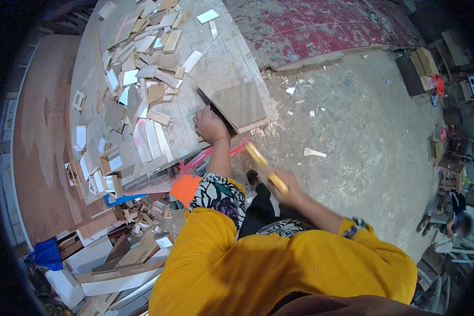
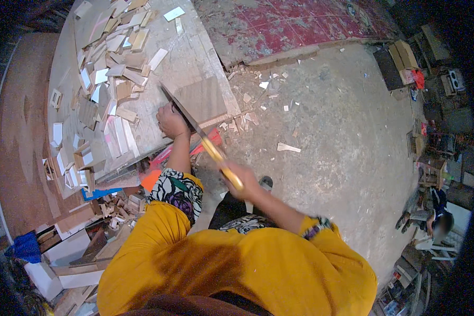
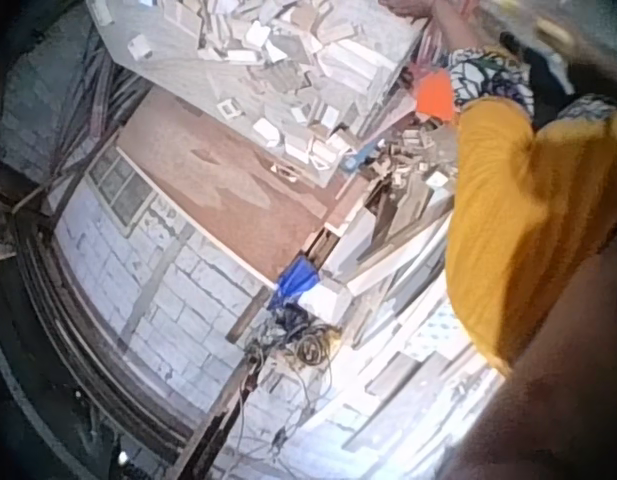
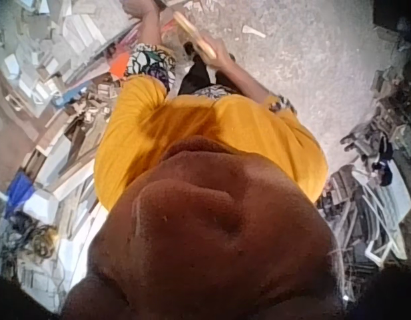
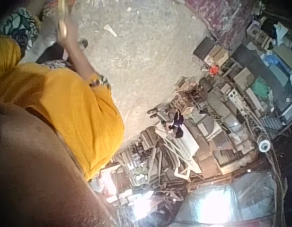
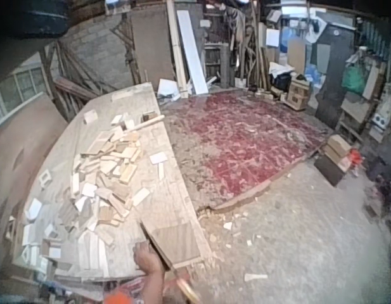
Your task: Sawing a small rectangular piece of wood with a hand saw.
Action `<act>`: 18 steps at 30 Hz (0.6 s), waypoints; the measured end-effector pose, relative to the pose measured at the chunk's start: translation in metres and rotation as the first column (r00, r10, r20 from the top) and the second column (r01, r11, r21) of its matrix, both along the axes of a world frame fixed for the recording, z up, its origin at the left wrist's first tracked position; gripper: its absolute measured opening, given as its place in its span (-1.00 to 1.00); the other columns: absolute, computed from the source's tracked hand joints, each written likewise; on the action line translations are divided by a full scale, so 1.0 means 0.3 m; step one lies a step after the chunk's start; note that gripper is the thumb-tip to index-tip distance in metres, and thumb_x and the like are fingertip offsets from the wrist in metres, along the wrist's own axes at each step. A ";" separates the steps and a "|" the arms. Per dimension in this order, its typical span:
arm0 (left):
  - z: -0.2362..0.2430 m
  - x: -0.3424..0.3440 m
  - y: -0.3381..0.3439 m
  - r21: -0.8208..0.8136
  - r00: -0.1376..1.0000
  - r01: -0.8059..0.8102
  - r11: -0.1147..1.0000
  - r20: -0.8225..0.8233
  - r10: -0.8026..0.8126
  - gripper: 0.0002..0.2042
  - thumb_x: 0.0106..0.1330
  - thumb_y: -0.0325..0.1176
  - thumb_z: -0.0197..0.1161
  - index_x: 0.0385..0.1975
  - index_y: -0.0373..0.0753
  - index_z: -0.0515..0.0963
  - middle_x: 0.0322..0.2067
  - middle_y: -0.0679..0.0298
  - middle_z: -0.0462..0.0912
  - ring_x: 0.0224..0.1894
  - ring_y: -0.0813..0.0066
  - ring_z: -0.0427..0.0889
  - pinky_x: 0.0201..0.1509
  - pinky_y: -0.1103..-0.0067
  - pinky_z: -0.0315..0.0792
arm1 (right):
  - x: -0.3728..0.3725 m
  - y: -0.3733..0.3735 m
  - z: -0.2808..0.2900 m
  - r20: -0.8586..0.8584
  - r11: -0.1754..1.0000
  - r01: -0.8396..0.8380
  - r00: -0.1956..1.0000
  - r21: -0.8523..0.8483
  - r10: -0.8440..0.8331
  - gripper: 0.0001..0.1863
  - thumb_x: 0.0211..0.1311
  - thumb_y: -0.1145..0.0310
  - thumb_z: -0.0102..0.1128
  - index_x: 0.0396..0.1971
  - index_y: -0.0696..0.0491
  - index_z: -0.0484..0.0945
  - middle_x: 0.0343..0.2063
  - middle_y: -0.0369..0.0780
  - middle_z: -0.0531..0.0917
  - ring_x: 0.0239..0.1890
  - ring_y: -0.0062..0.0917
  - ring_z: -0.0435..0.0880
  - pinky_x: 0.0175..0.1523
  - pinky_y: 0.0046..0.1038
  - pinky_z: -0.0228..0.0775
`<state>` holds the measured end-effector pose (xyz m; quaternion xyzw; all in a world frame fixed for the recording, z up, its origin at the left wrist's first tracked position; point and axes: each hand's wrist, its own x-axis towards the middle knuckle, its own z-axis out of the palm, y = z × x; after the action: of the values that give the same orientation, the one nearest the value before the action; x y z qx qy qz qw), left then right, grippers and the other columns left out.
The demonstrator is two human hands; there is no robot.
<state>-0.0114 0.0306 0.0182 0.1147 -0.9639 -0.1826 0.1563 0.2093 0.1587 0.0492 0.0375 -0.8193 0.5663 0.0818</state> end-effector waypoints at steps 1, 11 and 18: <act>-0.002 0.001 -0.001 -0.036 1.000 0.009 0.999 -0.015 -0.009 -0.82 0.14 -0.32 0.10 -0.27 -0.03 0.56 -0.26 0.30 0.48 -0.11 0.25 0.43 -0.06 0.31 0.32 | -0.111 -0.010 0.009 0.023 0.993 0.028 0.999 -0.116 -0.025 -0.70 0.03 0.56 0.14 -0.17 0.06 0.45 -0.25 -0.12 0.58 -0.20 -0.27 0.60 -0.12 -0.43 0.41; -0.039 -0.022 -0.009 -0.064 0.997 -0.035 0.997 -0.064 0.031 -0.82 0.17 -0.28 0.08 -0.27 -0.07 0.53 -0.26 0.29 0.47 -0.10 0.26 0.41 -0.06 0.31 0.31 | 0.077 0.002 0.094 0.059 0.997 -0.014 0.998 -0.081 0.019 -0.67 0.04 0.59 0.13 -0.14 0.01 0.44 -0.29 -0.11 0.60 -0.25 -0.32 0.63 -0.19 -0.45 0.42; -0.026 -0.033 0.002 -0.072 0.999 0.036 0.997 -0.009 -0.037 -0.82 0.17 -0.29 0.07 -0.26 -0.05 0.53 -0.26 0.29 0.47 -0.11 0.26 0.41 -0.06 0.30 0.31 | -0.156 -0.008 0.049 0.018 0.979 0.045 0.999 -0.197 -0.042 -0.67 0.01 0.60 0.12 -0.16 0.04 0.44 -0.29 -0.13 0.58 -0.30 -0.36 0.62 -0.19 -0.49 0.40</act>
<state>-0.0213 0.0312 0.0104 0.0904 -0.9709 -0.1512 0.1619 0.1624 0.1564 0.0640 0.0074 -0.7602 0.6431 0.0917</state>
